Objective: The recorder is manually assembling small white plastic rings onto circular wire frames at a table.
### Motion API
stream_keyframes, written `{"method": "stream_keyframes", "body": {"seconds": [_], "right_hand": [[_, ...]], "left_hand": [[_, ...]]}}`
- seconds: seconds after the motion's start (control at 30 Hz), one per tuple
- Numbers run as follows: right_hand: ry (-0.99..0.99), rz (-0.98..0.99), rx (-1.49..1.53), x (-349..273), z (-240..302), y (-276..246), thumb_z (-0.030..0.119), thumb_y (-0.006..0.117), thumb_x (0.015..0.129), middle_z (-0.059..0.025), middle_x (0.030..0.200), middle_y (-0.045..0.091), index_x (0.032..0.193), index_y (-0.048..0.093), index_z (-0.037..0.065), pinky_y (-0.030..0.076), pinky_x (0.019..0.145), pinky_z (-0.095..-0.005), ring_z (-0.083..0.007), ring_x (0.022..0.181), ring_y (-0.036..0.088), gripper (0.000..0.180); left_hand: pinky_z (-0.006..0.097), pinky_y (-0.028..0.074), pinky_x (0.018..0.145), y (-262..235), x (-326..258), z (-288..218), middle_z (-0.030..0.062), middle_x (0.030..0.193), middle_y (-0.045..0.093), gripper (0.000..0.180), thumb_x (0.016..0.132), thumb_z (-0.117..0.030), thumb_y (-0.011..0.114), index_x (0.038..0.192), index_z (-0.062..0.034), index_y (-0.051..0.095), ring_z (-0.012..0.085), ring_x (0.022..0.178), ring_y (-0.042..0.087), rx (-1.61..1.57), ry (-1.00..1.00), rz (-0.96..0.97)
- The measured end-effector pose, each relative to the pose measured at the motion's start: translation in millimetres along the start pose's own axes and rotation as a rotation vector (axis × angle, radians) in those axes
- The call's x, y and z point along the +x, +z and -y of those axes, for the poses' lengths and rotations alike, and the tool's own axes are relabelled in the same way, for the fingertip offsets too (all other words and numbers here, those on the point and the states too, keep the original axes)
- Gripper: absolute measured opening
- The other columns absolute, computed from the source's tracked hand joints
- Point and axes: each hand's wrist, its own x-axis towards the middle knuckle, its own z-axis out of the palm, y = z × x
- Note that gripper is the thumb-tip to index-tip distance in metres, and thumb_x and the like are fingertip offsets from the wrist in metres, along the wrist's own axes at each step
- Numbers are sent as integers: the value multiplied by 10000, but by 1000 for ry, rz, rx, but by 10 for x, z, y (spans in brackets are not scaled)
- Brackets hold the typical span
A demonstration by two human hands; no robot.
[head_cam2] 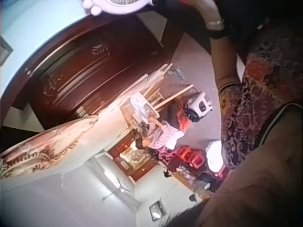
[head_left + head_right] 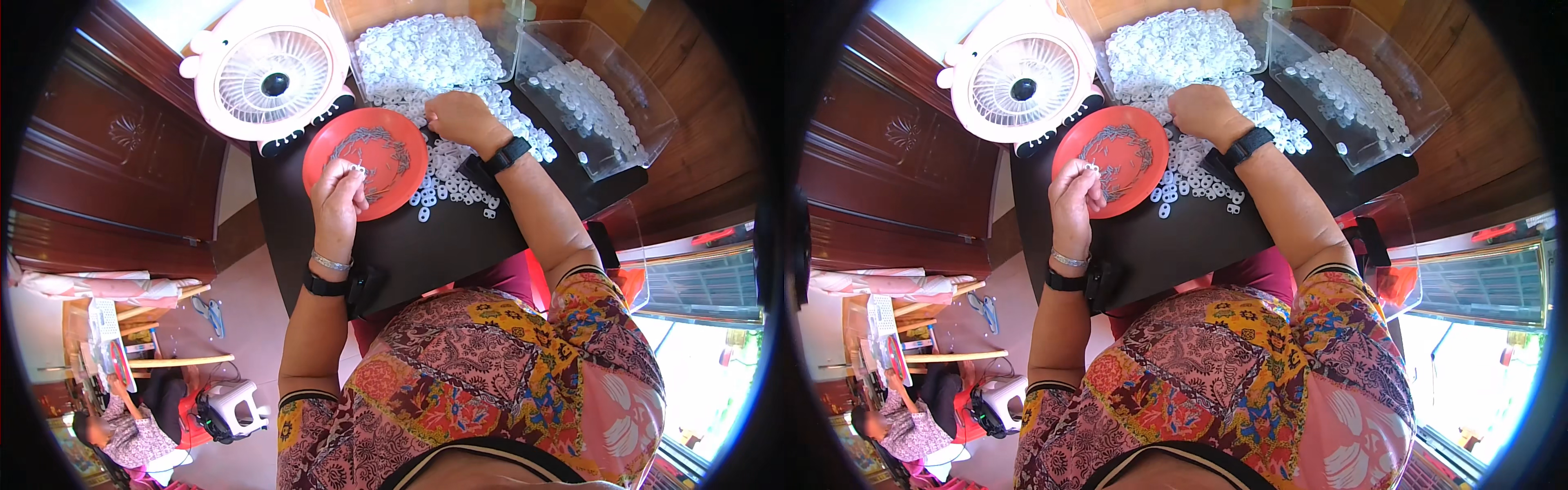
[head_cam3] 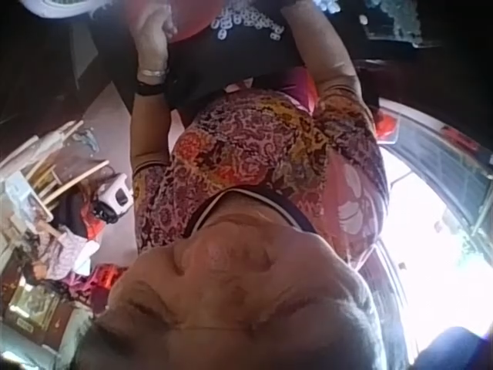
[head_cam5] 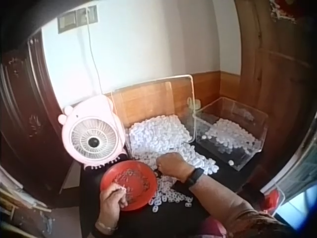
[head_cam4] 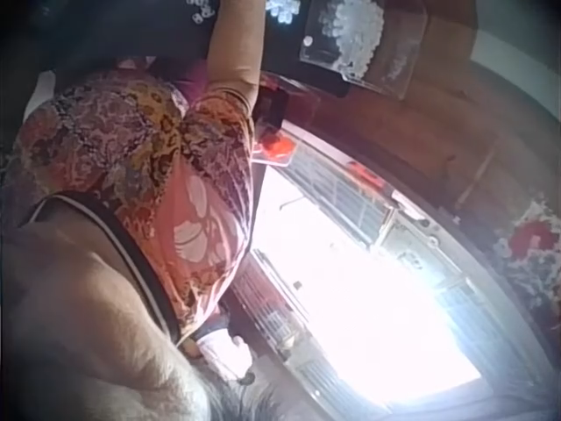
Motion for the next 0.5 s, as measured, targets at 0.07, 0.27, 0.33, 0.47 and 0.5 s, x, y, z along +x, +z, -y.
{"method": "stream_keyframes", "body": {"seconds": [0.07,0.27,0.33,0.47,0.5], "right_hand": [[46,30,13,2,35,-45,157,539,745,-155,829,667,794,672,59,511,704,-446,-339,813,645,173],[43,40,-20,-30,-18,5,170,547,746,-149,843,666,805,663,61,507,711,-448,-334,830,643,169],[38,15,13,-43,-9,-1,164,543,747,-145,827,663,795,653,67,504,700,-449,-336,817,639,154],[1,-11,2,-32,-10,3,177,543,759,-136,825,662,804,648,79,501,698,-446,-334,804,635,151],[17,-49,65,-23,7,-16,196,561,764,-125,792,648,819,637,92,494,680,-439,-324,786,629,140]], "left_hand": [[194,335,461,0,-4,-2,-8,596,491,155,877,-125,488,741,-58,523,69,499,471,-14,20,-11],[191,336,459,26,-2,60,-5,592,490,144,876,-114,499,746,-54,517,65,496,460,-5,62,-34],[191,334,458,14,-4,53,-4,592,490,135,876,-109,502,755,-51,520,65,495,454,15,66,-44],[199,342,473,6,-5,33,-8,592,475,124,875,-86,497,766,-35,524,61,504,440,74,107,-58],[191,336,465,3,-1,37,-5,591,490,141,876,-106,494,750,-50,521,66,501,459,76,105,-54]]}}
